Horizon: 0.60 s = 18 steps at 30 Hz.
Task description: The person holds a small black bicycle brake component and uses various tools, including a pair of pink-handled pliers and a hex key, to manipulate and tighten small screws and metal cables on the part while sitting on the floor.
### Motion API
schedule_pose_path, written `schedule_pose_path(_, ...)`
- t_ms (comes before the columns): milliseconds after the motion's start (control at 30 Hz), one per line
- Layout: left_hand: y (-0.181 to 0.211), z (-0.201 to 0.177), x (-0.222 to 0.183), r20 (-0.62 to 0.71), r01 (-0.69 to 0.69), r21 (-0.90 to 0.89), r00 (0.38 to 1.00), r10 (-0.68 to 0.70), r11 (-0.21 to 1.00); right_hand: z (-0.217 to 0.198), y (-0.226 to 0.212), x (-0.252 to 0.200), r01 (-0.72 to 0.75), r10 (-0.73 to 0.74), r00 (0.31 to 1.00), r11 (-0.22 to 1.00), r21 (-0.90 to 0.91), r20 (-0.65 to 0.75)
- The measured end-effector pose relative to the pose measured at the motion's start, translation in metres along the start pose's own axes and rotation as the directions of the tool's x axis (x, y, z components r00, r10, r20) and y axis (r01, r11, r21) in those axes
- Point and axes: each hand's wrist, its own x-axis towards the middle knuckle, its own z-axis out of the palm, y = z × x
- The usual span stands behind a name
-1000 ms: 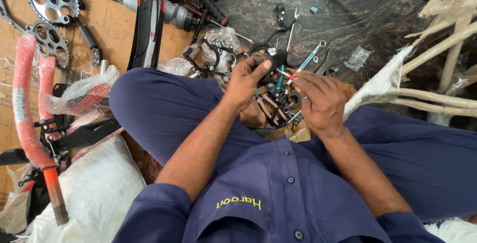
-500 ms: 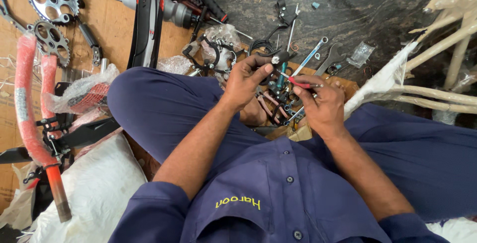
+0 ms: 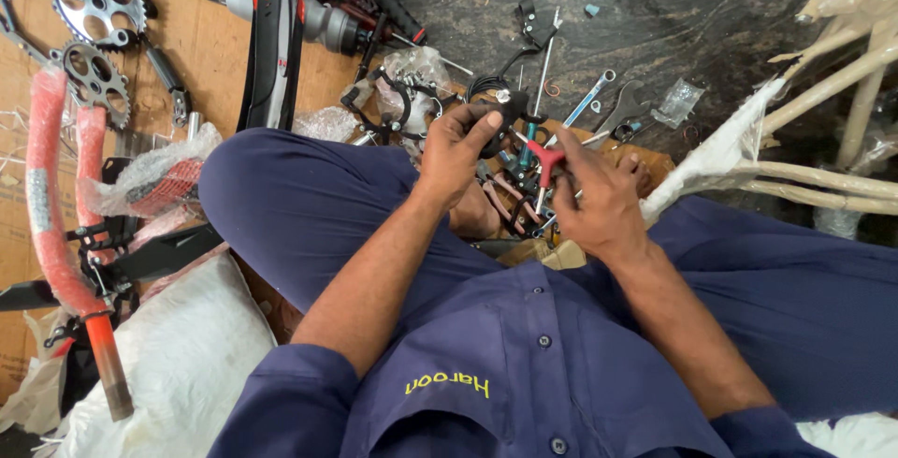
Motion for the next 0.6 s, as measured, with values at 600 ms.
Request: schedule_pose_path(600, -0.003, 0.000, 0.000, 0.042, 0.062, -0.018, 0.997, -0.061, 0.998, -0.013, -0.025, 0.018, -0.120, 0.159, 0.984, 0.920, -0.372, 0.074)
